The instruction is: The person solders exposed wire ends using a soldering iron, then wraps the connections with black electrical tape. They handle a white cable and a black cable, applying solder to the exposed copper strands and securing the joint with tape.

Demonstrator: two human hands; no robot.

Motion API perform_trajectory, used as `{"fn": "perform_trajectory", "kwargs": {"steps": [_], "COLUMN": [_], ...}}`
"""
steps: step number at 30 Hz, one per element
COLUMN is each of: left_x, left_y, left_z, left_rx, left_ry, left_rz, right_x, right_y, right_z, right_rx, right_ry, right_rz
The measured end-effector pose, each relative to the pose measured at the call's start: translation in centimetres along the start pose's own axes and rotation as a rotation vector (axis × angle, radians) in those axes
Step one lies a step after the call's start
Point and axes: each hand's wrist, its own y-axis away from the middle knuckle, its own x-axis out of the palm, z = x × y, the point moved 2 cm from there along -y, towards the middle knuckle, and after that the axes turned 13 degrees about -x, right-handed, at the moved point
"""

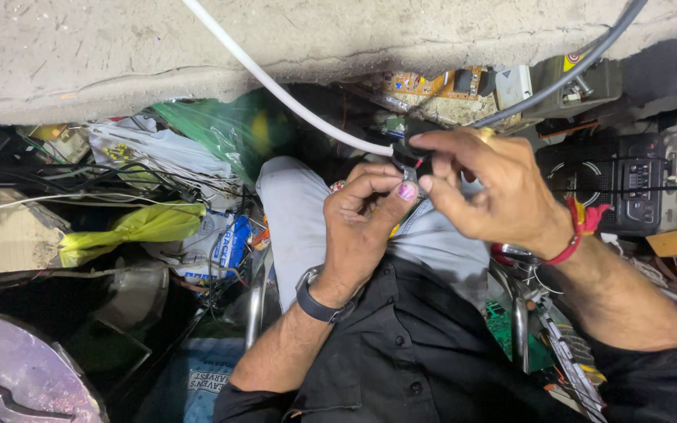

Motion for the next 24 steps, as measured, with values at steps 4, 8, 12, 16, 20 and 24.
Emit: {"fn": "perform_trajectory", "kwargs": {"steps": [4,8,12,16,20,24], "left_x": [0.6,0.7,-0.6,-1.2,-0.4,0.1], "left_y": [0.9,1.8,1.6,0.0,-1.3,-1.9], "left_z": [-1.0,-2.0,-2.5,-1.9,-0.7,-1.0], "left_rx": [0.129,0.204,0.139,0.065,-0.160,-0.061], "left_ry": [-0.097,-0.218,-0.091,0.064,0.086,0.080], "left_rz": [-0.021,-0.074,-0.019,-0.019,-0.007,0.058], "right_x": [1.4,2.1,2.4,2.7,2.8,2.7], "right_y": [0.8,1.3,1.3,1.4,1.1,0.8], "right_z": [0.0,-0.8,-0.9,-0.5,-0.2,-0.3], "right_rx": [-0.345,-0.370,-0.308,-0.167,-0.101,-0.115], "right_ry": [0.280,0.250,0.121,0.026,0.039,0.064], "right_rz": [-0.139,-0.175,-0.246,-0.299,-0.327,-0.308]}}
